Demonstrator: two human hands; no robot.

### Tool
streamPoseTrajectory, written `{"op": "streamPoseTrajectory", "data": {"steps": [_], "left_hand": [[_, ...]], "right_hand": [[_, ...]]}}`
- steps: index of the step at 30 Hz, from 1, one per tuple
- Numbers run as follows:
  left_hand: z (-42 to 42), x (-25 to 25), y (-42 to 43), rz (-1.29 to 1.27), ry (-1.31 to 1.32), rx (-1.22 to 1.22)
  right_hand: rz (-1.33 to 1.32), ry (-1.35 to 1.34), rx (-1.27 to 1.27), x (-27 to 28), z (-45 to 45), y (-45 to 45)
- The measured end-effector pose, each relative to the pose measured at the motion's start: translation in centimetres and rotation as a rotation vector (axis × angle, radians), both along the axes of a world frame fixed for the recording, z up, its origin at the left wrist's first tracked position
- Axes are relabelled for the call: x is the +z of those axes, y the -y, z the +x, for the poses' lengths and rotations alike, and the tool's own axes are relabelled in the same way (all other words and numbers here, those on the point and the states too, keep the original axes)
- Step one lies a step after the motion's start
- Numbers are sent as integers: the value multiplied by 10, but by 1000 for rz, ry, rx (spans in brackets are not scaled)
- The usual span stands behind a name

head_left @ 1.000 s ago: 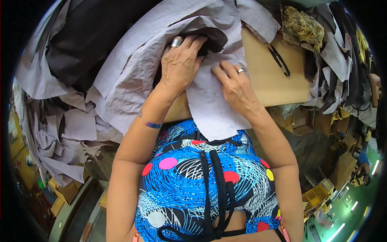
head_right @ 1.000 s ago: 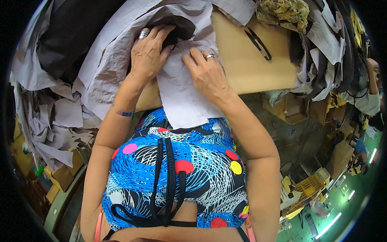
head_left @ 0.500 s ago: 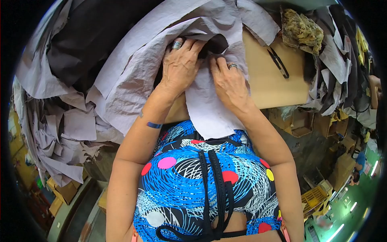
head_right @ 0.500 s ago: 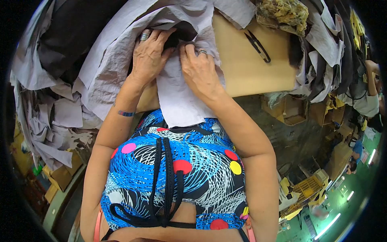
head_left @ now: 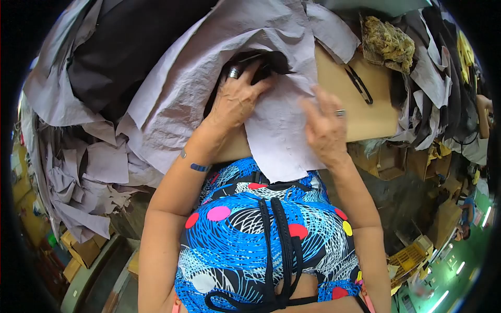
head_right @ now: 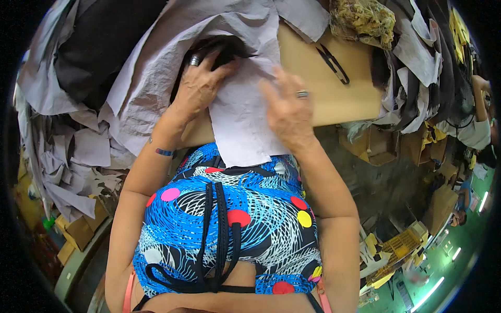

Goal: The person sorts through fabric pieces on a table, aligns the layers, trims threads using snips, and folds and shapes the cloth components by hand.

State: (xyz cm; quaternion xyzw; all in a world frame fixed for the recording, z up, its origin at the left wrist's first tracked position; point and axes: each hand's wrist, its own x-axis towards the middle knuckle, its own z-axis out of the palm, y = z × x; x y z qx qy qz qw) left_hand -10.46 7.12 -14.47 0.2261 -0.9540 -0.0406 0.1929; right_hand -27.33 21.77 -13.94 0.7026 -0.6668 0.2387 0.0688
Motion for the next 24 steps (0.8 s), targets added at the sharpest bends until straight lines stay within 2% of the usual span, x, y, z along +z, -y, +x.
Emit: {"op": "streamPoseTrajectory", "data": {"steps": [2, 5, 7, 8, 10, 14, 15, 16, 18, 19, 20, 21, 22, 24], "left_hand": [[3, -3, -2, -12, 49, 23], [1, 0, -5, 17, 101, 52], [0, 7, -5, 26, 125, 75], [0, 15, -4, 178, 164, 60], [-2, 35, -3, 484, 247, 21], [4, 63, -6, 790, 152, -216], [6, 67, -7, 868, 211, -231], [10, 71, -8, 952, 331, -208], [15, 85, -8, 1100, 868, 6], [16, 88, -8, 1145, 1014, 79], [18, 87, -10, 1166, 923, 122], [22, 70, -23, 1180, 253, 145], [25, 52, -35, 1033, -302, -2], [9, 64, -42, 1223, -498, 329]], "right_hand": [[-41, 186, -222, -3, -10, -1], [465, 970, -318, -3, -17, -8], [519, 1331, 17, 27, -16, 3], [539, 1504, 200, 44, -13, 11], [391, 1764, 265, 68, -1, 36], [252, 2203, 362, 75, 3, 85], [194, 2283, 420, 68, 4, 95], [168, 2315, 375, 63, 5, 104], [75, 2340, 214, 59, 11, 114], [36, 2360, 197, 55, 12, 117], [-1, 2380, 181, 51, 11, 120], [-40, 2401, 162, 49, 12, 123], [-45, 2419, 150, 50, 12, 123], [-33, 2306, 257, 59, 7, 121]]}}
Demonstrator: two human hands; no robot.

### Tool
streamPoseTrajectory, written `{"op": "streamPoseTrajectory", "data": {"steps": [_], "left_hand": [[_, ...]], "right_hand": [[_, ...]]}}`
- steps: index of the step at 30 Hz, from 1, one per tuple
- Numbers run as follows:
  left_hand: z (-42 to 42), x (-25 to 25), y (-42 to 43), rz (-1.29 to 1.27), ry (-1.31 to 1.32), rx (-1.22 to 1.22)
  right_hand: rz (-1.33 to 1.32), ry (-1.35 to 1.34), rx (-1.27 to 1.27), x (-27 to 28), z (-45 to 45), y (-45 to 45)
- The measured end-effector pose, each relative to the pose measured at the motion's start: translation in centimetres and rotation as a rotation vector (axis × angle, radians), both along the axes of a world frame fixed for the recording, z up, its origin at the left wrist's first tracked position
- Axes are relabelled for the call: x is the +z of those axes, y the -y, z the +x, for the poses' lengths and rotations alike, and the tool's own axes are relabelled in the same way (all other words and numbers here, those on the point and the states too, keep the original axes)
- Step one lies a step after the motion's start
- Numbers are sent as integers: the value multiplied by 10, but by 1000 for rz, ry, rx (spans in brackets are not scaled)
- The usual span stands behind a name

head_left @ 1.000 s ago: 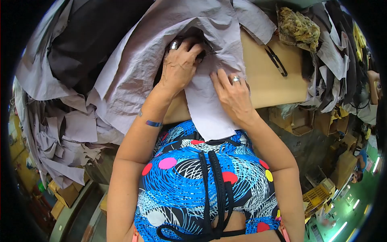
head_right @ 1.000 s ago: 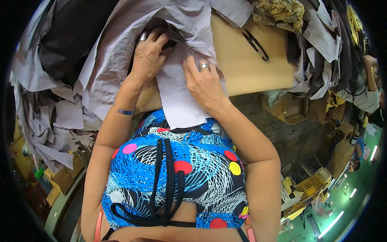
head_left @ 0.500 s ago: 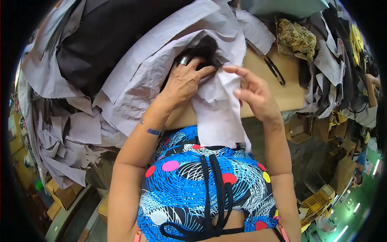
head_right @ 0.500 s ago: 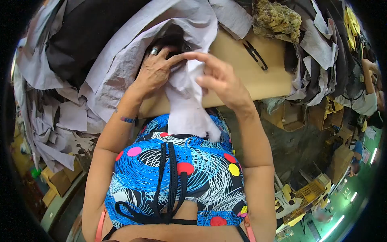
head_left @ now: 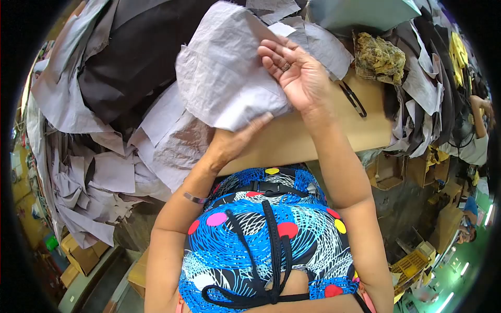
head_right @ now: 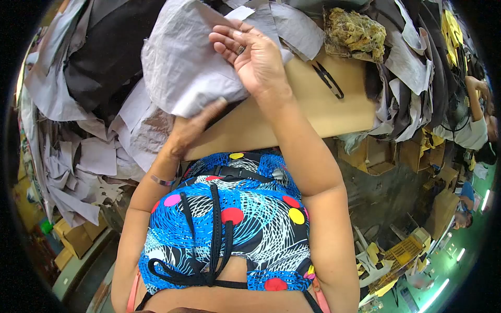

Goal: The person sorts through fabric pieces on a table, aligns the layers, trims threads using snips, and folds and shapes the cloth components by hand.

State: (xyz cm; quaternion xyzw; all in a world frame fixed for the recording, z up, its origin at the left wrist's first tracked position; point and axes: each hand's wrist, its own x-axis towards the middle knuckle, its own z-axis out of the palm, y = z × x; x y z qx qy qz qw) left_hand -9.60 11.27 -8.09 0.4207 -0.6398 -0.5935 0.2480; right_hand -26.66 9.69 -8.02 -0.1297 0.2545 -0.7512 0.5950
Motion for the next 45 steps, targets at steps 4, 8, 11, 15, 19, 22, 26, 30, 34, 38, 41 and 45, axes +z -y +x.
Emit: {"op": "streamPoseTrajectory", "data": {"steps": [4, 8, 11, 15, 19, 22, 26, 30, 34, 38, 41, 45], "left_hand": [[5, 11, 12, 35, -351, 121], [7, 26, 18, 206, -496, 109], [6, 28, 23, 280, -492, 164], [5, 23, 25, 326, -552, 196], [3, 23, 24, 403, -605, 196], [1, 24, 20, 248, -540, 84], [-5, 30, 14, 162, -470, 83], [-8, 25, 17, 157, -508, 136], [-11, 21, 17, 139, -504, 182], [-13, 18, 14, 154, -535, 206], [-14, 18, 12, 207, -602, 255], [-15, 19, 10, 341, -653, 327]], "right_hand": [[33, -883, -206, 1, -28, -14], [287, -1168, 119, 8, -40, -33], [266, -993, 285, 22, -33, -44], [-40, -650, 145, 7, -27, -48], [-237, -780, 22, 15, -11, -51], [-216, -1013, -46, 22, -3, -50], [-122, -830, 22, 24, 4, -51], [-229, -886, 37, 21, 7, -55], [-207, -911, -27, 18, 12, -54], [-167, -883, -3, 18, 14, -53], [-167, -862, 28, 18, 14, -52], [-146, -856, 43, 18, 15, -50]]}}
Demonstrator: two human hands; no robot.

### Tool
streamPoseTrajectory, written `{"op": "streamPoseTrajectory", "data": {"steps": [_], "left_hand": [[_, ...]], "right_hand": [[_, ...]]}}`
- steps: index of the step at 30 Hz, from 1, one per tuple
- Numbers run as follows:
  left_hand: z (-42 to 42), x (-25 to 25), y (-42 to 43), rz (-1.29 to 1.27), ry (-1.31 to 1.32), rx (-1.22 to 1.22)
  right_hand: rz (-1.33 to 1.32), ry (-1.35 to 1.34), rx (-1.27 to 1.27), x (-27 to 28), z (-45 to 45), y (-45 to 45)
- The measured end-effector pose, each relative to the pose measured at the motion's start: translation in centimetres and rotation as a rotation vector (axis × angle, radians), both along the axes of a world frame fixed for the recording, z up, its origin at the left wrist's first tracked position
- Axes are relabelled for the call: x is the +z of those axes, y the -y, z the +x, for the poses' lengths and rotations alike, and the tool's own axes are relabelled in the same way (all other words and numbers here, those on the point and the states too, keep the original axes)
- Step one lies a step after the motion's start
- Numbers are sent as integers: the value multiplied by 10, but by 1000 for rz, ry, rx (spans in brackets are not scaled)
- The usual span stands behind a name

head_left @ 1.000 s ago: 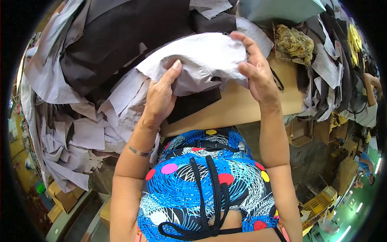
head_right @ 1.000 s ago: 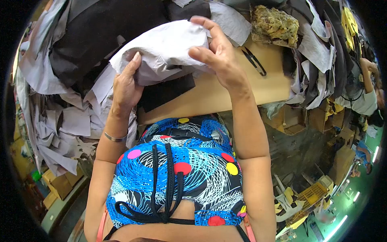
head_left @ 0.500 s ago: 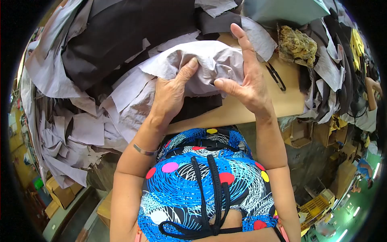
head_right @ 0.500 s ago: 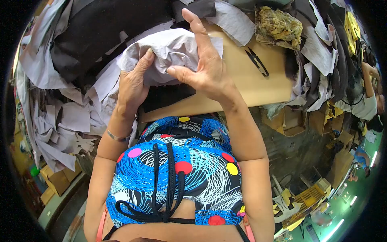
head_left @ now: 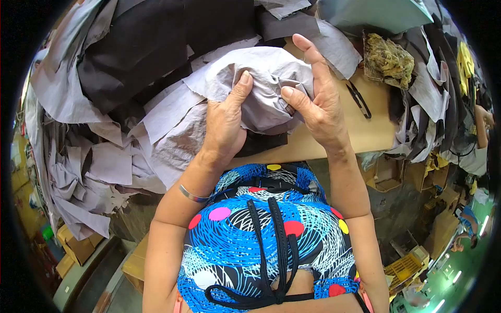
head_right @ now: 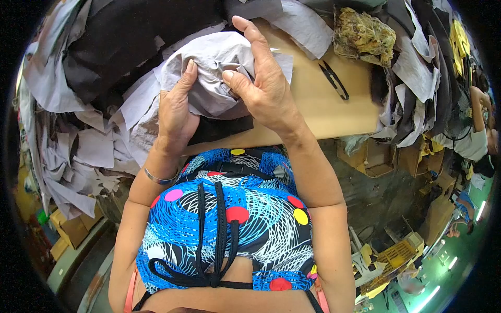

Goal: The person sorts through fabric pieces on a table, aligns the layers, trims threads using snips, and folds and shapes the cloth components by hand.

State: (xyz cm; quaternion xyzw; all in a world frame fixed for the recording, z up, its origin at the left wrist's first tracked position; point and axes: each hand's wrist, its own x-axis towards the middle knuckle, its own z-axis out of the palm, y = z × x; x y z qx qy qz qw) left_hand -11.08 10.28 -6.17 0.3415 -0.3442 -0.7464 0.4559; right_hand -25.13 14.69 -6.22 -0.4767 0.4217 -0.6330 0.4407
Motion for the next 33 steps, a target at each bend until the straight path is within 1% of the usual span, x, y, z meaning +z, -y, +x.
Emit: {"op": "streamPoseTrajectory", "data": {"steps": [1, 4, 7, 10, 13, 16, 19, 21, 23, 27, 31, 33], "left_hand": [[0, 0, 0, 39, -11, 2], [0, -3, 2, -10, -14, -4], [4, -2, 5, -49, 29, -43], [12, 8, 2, -171, 190, -167], [16, 6, 2, -159, 208, -174], [17, 4, 3, -131, 217, -174], [19, 4, 1, -41, 213, -193], [17, 3, -1, -32, 105, -164], [16, 1, -2, 10, 27, -157], [18, -8, 1, 128, -92, -167], [15, -13, 1, 250, -266, -166], [14, -13, 1, 245, -285, -166]], "right_hand": [[10, -6, -3, 0, 0, 0], [-59, -134, -26, 3, 1, 1], [-5, -83, -6, 3, 1, 3], [41, -87, -31, 6, 1, 3], [2, -133, -52, 3, 0, 4], [-90, -316, -72, 1, -3, 7], [-105, -368, -92, 3, 0, 8], [-19, -378, -88, 4, 4, 5], [13, -392, -95, 5, 6, 4], [-53, -419, -138, 2, 11, 6], [-58, -383, -133, 4, 12, 8], [-79, -384, -148, 3, 12, 10]]}}
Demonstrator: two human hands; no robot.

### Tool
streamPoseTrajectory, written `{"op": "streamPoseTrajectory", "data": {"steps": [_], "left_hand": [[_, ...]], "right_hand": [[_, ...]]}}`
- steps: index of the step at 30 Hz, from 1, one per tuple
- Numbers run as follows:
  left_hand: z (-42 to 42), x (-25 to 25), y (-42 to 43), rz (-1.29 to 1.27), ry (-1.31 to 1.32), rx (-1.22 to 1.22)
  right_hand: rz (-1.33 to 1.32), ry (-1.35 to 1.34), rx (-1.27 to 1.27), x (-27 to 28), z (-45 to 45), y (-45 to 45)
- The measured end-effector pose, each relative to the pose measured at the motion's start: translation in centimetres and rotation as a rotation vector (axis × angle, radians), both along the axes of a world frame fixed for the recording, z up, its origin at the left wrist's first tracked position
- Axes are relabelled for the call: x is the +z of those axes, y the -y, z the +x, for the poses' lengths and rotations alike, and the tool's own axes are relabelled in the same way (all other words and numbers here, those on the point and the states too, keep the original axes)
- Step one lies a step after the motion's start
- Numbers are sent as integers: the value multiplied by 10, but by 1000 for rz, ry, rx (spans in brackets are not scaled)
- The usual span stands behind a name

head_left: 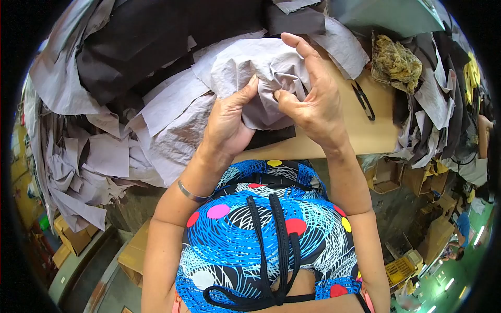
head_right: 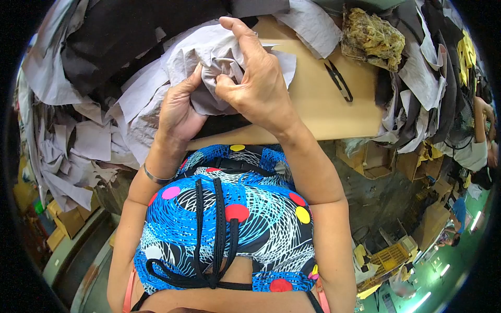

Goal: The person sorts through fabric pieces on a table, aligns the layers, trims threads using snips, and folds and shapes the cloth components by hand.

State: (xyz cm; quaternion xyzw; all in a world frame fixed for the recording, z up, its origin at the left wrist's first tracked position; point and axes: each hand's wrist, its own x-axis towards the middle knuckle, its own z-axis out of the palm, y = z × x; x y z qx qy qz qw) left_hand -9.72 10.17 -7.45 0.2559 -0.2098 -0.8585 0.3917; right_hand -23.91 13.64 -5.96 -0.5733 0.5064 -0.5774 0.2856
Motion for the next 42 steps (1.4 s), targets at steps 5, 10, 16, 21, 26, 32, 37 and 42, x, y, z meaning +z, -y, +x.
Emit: {"op": "streamPoseTrajectory", "data": {"steps": [5, 10, 16, 21, 26, 32, 37, 42], "left_hand": [[0, 11, -2, -183, 216, 21], [0, 12, -2, -315, 351, -9], [0, 12, 2, -374, 419, -42], [7, 11, 7, -413, 417, -99], [11, 8, 6, -319, 387, -116], [11, 5, 5, -148, 265, -105], [12, 8, 6, -116, 264, -135], [12, 6, 8, -41, 176, -166]], "right_hand": [[29, 120, 10, -3, -2, 1], [60, 222, 51, -1, -5, 2], [83, 233, 91, -4, -8, 7], [284, 435, 192, 6, -9, 4], [123, 100, 116, 2, -9, 7], [209, 184, 199, 3, -11, 8], [238, 198, 216, 6, -11, 6], [247, 35, 219, 6, -13, 8]]}}
